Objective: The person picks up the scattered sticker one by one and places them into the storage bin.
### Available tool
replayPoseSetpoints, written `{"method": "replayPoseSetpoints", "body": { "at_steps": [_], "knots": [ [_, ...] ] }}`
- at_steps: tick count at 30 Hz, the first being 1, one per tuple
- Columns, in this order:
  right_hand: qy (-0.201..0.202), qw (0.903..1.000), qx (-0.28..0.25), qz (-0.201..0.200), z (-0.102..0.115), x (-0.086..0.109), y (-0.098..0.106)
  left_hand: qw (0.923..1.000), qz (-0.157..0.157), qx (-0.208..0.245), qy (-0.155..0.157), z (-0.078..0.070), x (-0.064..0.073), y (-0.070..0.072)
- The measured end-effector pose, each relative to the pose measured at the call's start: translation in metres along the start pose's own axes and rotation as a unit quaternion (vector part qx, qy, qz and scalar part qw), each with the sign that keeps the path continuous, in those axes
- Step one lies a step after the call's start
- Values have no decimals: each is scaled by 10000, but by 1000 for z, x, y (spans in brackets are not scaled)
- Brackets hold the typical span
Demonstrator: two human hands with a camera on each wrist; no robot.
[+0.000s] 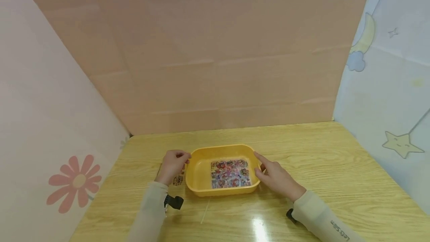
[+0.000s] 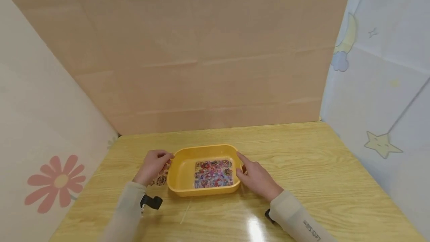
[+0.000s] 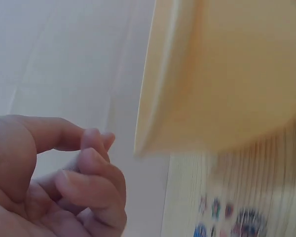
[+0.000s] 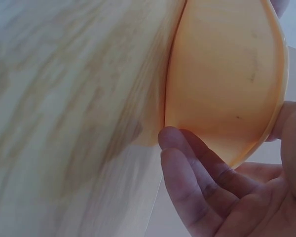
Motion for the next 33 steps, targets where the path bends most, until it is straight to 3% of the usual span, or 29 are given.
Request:
{"method": "replayPoseSetpoints", "body": {
  "at_steps": [8,13,24,33],
  "knots": [
    [-70,10000,-28,15,0,1,-2,9979,-137,-622,63,31,2,29],
    [-87,9999,-57,26,0,2,-2,9904,-277,-1347,125,47,5,39],
    [-61,10000,-51,9,1,2,-1,9828,-97,-1770,511,68,9,40],
    [-43,10000,-35,4,1,2,-1,9759,-34,-2093,609,80,9,40]
  ]
}}
Point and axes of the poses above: each hand's wrist, its own x-axis away from the middle knuckle, its own y-axis out of the back of the hand, z = x × y, the point moved 3 cm from there along -x, towards the middle knuckle, and after that the axes turned 11 degrees about -x, right-handed, at the moved point
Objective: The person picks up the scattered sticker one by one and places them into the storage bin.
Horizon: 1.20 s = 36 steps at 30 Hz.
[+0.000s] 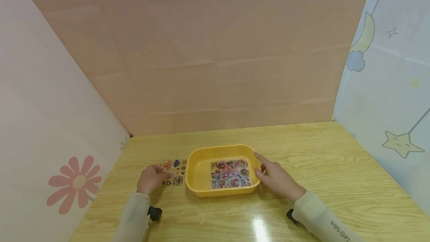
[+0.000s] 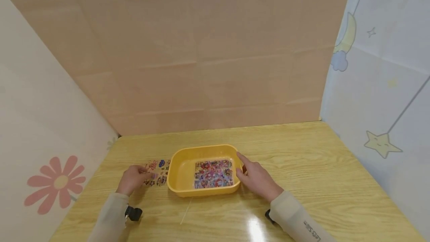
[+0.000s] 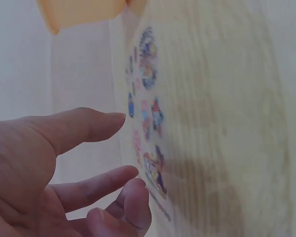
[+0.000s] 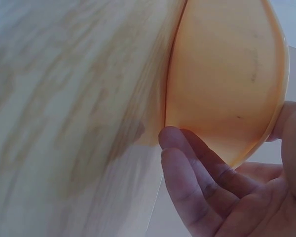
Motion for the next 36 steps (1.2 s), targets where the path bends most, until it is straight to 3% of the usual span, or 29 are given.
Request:
{"method": "replayPoseSetpoints", "body": {
  "at_steps": [6,29,36],
  "knots": [
    [-33,10000,30,-3,-1,0,0,9998,-41,-209,59,6,-4,-4],
    [75,10000,9,-8,-1,-2,-1,9983,-60,-576,84,5,-3,-8],
    [75,10000,-45,15,-1,-1,-1,9946,-59,-1008,254,-1,-2,-8]
  ]
}}
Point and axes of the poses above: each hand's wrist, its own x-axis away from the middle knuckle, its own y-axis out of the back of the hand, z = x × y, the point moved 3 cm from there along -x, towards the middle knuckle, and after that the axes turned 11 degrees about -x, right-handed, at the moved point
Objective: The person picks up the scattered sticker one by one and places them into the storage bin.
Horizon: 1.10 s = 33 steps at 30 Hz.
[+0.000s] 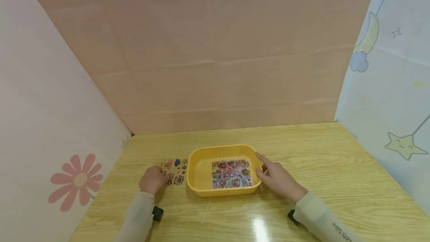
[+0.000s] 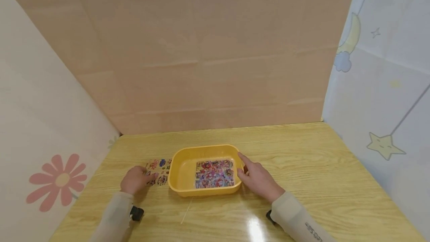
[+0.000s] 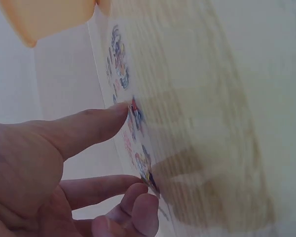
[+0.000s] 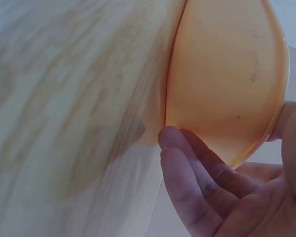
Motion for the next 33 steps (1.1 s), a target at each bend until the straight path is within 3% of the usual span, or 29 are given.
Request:
{"method": "replayPoseSetpoints", "body": {
  "at_steps": [25,33],
  "knots": [
    [-25,10000,-30,0,1,1,-1,9990,-250,-375,-6,-1,2,-1],
    [-28,10000,-16,-21,3,2,0,9977,-456,-507,8,-4,4,1]
  ]
}}
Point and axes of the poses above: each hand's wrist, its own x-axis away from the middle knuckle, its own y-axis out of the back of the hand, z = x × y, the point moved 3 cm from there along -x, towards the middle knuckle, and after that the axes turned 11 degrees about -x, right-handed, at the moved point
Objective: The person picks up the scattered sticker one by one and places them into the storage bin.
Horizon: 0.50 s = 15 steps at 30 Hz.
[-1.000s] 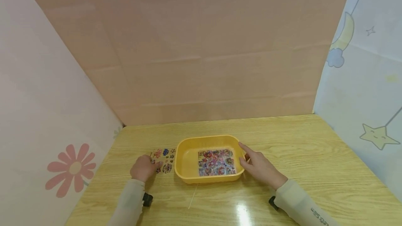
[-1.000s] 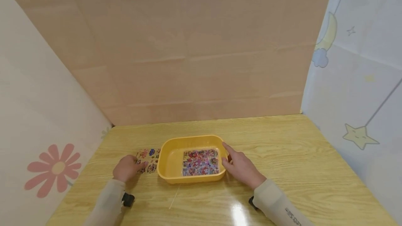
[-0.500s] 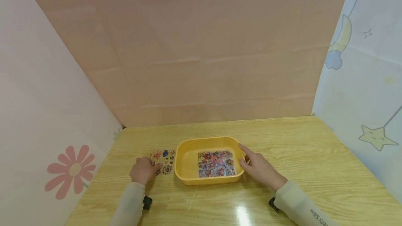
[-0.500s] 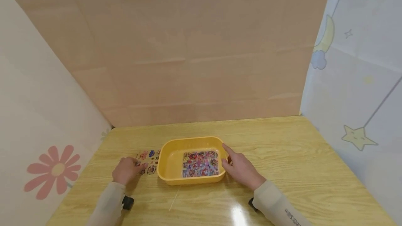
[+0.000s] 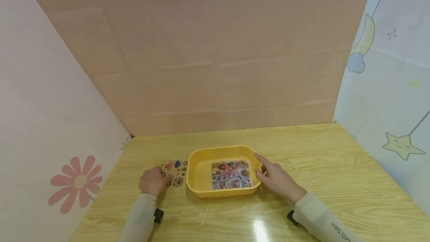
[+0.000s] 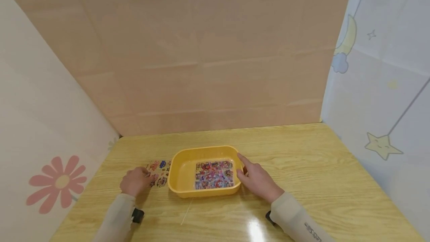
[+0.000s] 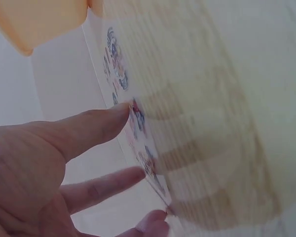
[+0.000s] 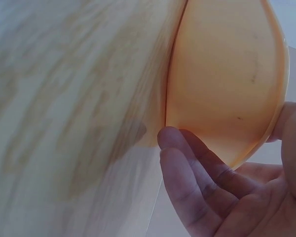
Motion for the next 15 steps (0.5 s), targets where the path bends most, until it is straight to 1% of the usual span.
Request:
{"method": "replayPoseSetpoints", "body": {
  "at_steps": [2,9,15],
  "knots": [
    [12,10000,1,2,0,0,0,10000,-4,19,0,0,1,1],
    [14,10000,-6,-8,-2,0,0,9996,233,102,140,5,0,-2],
    [42,10000,-12,13,-4,0,-1,9997,207,59,101,6,0,0]
  ]
}}
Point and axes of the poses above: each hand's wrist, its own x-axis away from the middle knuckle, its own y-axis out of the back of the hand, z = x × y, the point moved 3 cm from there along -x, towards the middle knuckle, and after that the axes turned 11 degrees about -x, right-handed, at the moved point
